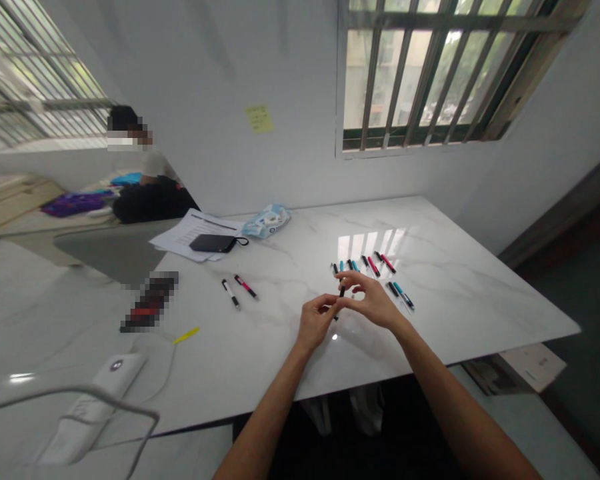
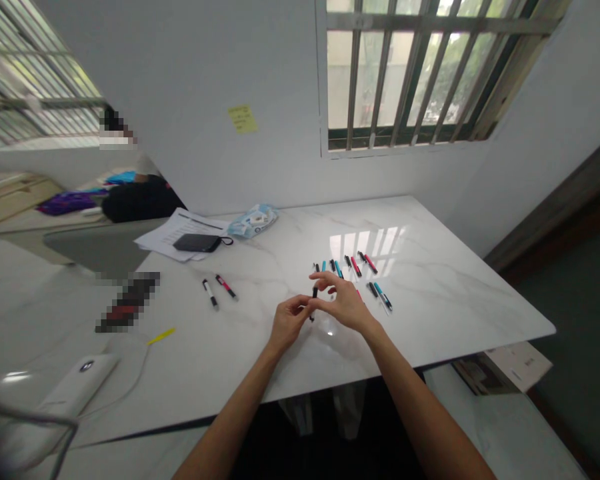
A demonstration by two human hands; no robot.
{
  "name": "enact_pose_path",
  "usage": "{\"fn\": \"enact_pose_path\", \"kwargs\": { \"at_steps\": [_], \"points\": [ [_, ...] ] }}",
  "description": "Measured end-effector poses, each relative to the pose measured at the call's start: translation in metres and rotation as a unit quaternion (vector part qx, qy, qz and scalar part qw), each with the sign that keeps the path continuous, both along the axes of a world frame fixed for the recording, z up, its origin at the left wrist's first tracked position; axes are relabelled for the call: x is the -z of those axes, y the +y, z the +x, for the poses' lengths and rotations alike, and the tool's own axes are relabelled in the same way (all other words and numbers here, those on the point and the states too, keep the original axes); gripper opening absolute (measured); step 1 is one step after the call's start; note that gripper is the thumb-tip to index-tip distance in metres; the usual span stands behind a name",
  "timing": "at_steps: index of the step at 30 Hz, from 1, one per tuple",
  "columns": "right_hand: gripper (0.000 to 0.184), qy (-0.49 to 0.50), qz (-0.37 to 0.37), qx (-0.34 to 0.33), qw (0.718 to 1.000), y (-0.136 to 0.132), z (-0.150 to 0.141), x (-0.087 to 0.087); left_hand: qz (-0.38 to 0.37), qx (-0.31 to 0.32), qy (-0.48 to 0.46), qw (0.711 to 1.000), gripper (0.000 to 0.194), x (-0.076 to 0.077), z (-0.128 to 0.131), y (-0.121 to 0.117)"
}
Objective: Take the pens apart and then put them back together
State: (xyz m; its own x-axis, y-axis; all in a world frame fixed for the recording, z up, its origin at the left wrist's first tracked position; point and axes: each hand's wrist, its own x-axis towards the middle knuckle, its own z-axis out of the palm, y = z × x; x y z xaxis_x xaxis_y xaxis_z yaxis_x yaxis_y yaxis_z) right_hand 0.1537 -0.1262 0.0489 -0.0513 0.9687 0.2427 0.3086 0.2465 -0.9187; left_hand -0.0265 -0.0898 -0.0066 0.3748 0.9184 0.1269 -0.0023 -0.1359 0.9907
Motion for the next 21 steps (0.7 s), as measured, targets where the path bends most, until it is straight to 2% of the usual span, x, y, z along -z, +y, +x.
{"fn": "enact_pose_path", "kwargs": {
  "at_steps": [4, 8, 11, 15, 19, 21],
  "points": [
    [0.044, 0.007, 0.005, -0.032, 0.999, -0.0009, -0.0004, -0.0015, -0.004, -0.004, -0.003, 1.000, 0.032, 0.0000, -0.0001, -0.0001],
    [0.042, -0.003, 0.007, 0.007, 1.000, -0.0006, -0.0007, -0.0001, -0.002, 0.000, -0.001, 1.000, 0.031, -0.0006, 0.0000, -0.0005],
    [0.045, 0.029, -0.005, -0.023, 0.999, -0.0003, -0.0002, 0.0016, -0.009, -0.004, -0.001, 1.000, 0.030, -0.0031, 0.0003, -0.0013],
    [0.043, 0.027, -0.002, 0.005, 1.000, -0.0014, 0.0002, 0.0016, -0.010, -0.004, -0.003, 1.000, 0.030, -0.0049, 0.0003, -0.0016],
    [0.047, 0.056, -0.006, -0.029, 0.998, -0.0016, -0.0002, 0.0024, -0.016, -0.005, -0.008, 1.000, 0.030, -0.0031, 0.0004, -0.0013],
    [0.045, 0.052, -0.001, -0.011, 0.999, -0.0014, -0.0008, 0.0036, -0.015, -0.004, -0.005, 1.000, 0.030, -0.0023, 0.0008, -0.0012]
  ]
}}
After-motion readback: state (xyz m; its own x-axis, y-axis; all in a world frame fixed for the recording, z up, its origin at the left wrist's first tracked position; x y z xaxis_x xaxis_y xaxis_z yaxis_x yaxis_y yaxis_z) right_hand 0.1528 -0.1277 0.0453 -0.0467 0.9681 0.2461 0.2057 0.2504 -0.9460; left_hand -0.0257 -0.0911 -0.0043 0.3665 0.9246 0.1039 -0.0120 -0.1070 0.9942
